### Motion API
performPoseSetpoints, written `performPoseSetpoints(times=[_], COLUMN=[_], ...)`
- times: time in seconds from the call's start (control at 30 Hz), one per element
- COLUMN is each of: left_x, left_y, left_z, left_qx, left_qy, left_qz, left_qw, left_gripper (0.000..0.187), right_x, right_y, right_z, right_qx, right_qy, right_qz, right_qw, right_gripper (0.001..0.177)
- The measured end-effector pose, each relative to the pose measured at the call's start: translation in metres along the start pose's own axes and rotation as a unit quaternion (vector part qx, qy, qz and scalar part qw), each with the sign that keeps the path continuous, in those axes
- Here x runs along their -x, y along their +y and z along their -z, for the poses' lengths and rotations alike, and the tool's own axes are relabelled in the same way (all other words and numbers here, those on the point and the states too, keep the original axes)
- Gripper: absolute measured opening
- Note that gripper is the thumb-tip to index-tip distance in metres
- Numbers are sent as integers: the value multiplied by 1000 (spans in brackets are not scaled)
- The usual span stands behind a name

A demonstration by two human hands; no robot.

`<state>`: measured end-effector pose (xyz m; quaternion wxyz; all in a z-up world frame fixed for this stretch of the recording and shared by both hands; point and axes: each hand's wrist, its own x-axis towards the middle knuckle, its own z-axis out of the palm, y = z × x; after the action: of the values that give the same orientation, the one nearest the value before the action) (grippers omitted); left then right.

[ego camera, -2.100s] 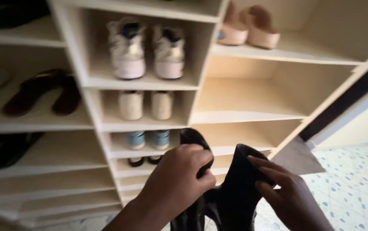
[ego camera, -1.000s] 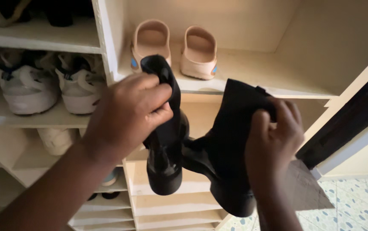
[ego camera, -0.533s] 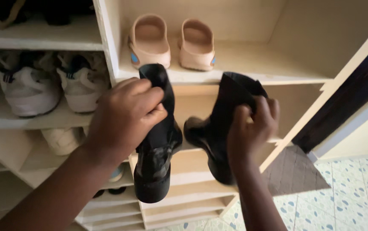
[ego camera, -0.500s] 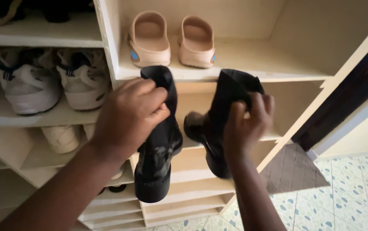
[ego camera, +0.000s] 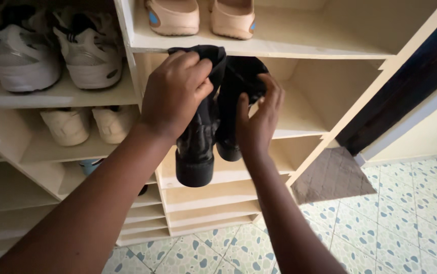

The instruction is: The person organizes various shoes from the floor into a white shoe rack. They place sneakers, sandals, and boots onto different shelves, arranging them neatly.

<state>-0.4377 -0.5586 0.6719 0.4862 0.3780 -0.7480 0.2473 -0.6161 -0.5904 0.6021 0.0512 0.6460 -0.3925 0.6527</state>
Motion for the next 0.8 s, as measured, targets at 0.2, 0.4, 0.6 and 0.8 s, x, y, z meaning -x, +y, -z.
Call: performPoseSetpoints(times=[0.2, 0.4, 0.6, 0.8], left_x=[5, 11, 20, 35], left_y=[8, 17, 27, 15], left_z=[-1, 9, 25, 32], left_qx=[14, 10, 16, 55], left_qy=[8, 9, -5, -37], left_qz=[18, 64, 113, 148], left_qw=[1000, 998, 993, 987], left_gripper=[16, 15, 16, 16], right_x=[81, 87, 98, 95], right_y=[-54, -57, -70, -34], right_z=[17, 14, -10, -35], right_qx=[52, -13, -113, -109], right_qy=[-139, -225, -219, -215], right_qz=[31, 63, 46, 82], right_qw=[988, 972, 968, 967], right_gripper=[75, 102, 108, 100])
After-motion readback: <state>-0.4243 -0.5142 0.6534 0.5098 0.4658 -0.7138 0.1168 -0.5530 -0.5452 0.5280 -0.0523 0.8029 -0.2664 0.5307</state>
